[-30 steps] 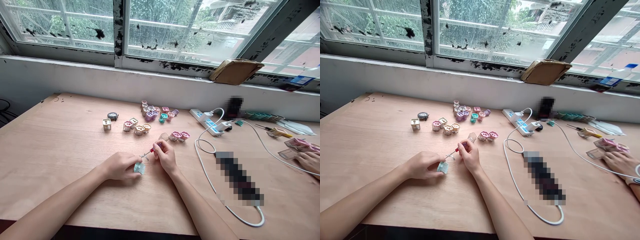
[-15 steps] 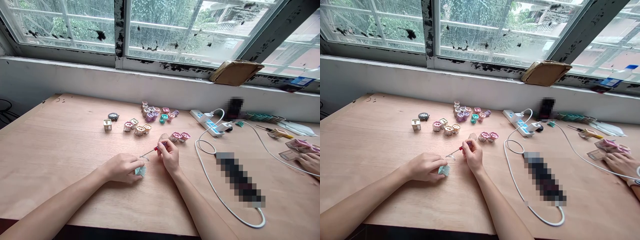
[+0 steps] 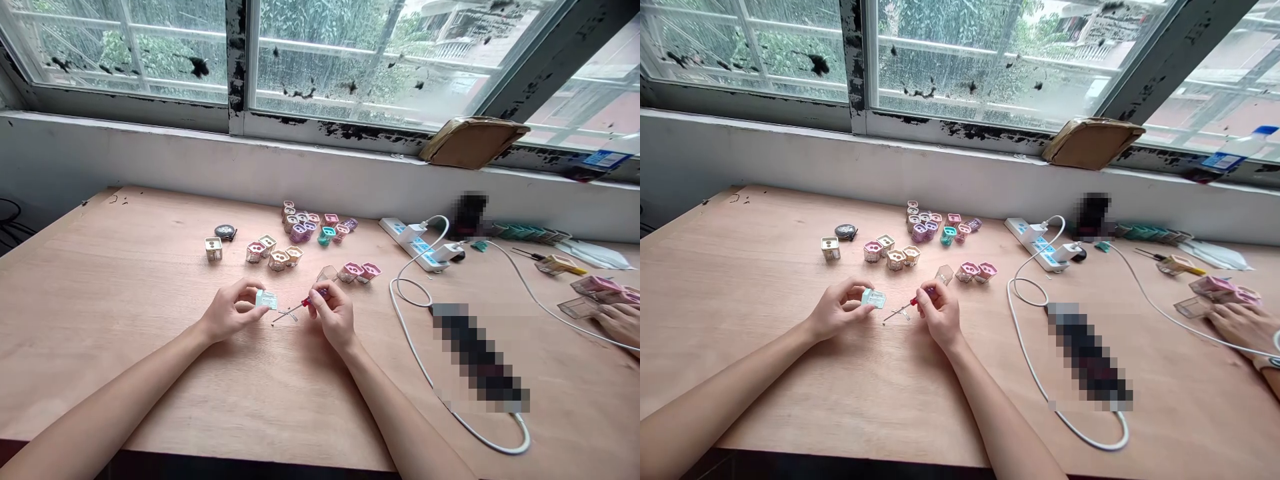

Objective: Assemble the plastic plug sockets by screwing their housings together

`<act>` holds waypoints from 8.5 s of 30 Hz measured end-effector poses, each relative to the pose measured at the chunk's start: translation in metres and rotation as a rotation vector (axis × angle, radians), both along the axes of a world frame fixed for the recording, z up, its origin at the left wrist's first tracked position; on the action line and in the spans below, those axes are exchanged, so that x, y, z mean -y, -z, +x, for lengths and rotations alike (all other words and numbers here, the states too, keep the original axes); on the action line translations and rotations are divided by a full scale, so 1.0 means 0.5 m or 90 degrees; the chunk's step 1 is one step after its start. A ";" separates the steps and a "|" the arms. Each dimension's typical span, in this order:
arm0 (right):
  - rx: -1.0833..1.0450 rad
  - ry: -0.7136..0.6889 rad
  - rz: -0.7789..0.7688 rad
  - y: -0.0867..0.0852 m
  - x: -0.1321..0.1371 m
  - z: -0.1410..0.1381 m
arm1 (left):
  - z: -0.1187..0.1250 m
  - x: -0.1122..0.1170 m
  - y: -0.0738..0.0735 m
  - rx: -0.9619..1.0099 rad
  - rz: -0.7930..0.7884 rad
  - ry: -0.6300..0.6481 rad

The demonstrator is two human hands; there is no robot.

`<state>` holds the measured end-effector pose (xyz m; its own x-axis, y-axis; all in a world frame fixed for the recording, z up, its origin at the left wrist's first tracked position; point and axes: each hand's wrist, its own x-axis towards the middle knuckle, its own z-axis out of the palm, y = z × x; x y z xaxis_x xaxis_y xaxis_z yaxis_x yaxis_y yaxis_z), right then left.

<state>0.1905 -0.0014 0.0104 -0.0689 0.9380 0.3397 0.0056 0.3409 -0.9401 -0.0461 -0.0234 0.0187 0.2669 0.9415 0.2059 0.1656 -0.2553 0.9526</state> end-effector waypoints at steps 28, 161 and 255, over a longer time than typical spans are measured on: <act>-0.105 0.037 -0.057 0.002 -0.014 0.013 | -0.004 -0.001 0.003 -0.029 0.008 0.038; -0.153 0.058 -0.070 -0.004 -0.008 -0.006 | 0.005 -0.002 -0.015 -0.232 0.074 0.156; -0.098 0.065 -0.058 -0.002 -0.005 -0.007 | 0.007 -0.003 -0.013 -0.242 0.132 0.166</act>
<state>0.1870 0.0010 0.0112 0.0750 0.9649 0.2519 -0.1106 0.2591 -0.9595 -0.0426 -0.0221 0.0250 0.5805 0.7829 0.2237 0.3963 -0.5116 0.7624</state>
